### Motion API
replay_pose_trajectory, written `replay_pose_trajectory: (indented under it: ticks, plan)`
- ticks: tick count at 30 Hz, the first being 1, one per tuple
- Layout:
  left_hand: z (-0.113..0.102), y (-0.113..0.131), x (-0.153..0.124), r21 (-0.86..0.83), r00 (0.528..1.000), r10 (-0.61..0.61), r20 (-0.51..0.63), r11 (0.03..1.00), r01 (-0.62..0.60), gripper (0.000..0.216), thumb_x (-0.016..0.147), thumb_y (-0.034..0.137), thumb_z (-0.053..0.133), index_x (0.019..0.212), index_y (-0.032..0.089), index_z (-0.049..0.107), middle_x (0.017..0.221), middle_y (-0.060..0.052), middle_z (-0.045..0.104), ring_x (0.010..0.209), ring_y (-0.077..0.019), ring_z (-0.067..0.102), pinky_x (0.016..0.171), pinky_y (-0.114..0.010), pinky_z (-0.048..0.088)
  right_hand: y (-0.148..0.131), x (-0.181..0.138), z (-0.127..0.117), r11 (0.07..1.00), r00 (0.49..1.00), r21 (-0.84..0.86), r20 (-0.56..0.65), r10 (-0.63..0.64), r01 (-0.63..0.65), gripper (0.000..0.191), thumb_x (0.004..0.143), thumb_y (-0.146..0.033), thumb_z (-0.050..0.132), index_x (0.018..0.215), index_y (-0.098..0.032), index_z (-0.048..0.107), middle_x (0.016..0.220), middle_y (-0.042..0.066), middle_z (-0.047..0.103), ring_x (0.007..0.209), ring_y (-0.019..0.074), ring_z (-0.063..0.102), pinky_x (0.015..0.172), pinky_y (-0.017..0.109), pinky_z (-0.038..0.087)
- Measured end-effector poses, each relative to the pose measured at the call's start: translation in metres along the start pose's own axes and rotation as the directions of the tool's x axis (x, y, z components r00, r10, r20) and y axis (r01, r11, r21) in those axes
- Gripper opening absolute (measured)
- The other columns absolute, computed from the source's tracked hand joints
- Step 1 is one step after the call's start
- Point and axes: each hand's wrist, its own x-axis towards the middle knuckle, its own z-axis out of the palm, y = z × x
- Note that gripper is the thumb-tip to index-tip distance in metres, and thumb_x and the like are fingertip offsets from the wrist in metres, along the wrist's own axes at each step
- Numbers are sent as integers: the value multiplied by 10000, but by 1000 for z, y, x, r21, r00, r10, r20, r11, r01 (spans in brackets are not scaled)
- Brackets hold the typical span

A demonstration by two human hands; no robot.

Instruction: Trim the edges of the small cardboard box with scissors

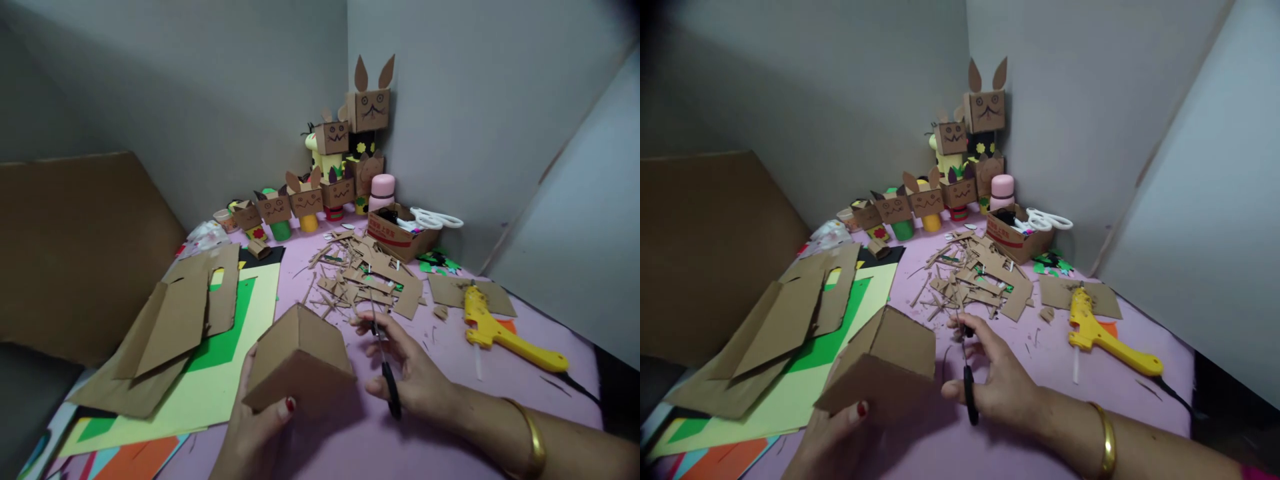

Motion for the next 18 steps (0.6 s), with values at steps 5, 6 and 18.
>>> replay_pose_trajectory:
  ticks: [5,6,18]
  plan:
    - [-3,0,4,-203,984,-78,-160,978,44,753,636,301,790,1325,228,496,902,-48,759,1028,-320,667,863,-389,549,-1,4,2,991,966,27,226,124,-133,578,745,-624,659,1103,-179,573,808,19,555,689,156,484,624,280,408]
    - [-4,-1,5,-223,978,-93,-185,973,50,736,644,298,785,1321,231,507,889,-42,762,1027,-314,669,875,-391,544,-3,4,3,993,961,-12,249,119,-119,568,729,-638,659,1050,-173,599,783,15,548,683,158,472,615,279,397]
    - [-3,-6,3,-268,982,-133,-136,959,93,764,604,305,818,1311,213,541,1038,-94,764,1073,-346,652,964,-438,492,-28,3,-1,954,956,-301,280,85,3,503,615,-495,760,996,-175,693,847,67,625,759,219,553,670,322,410]
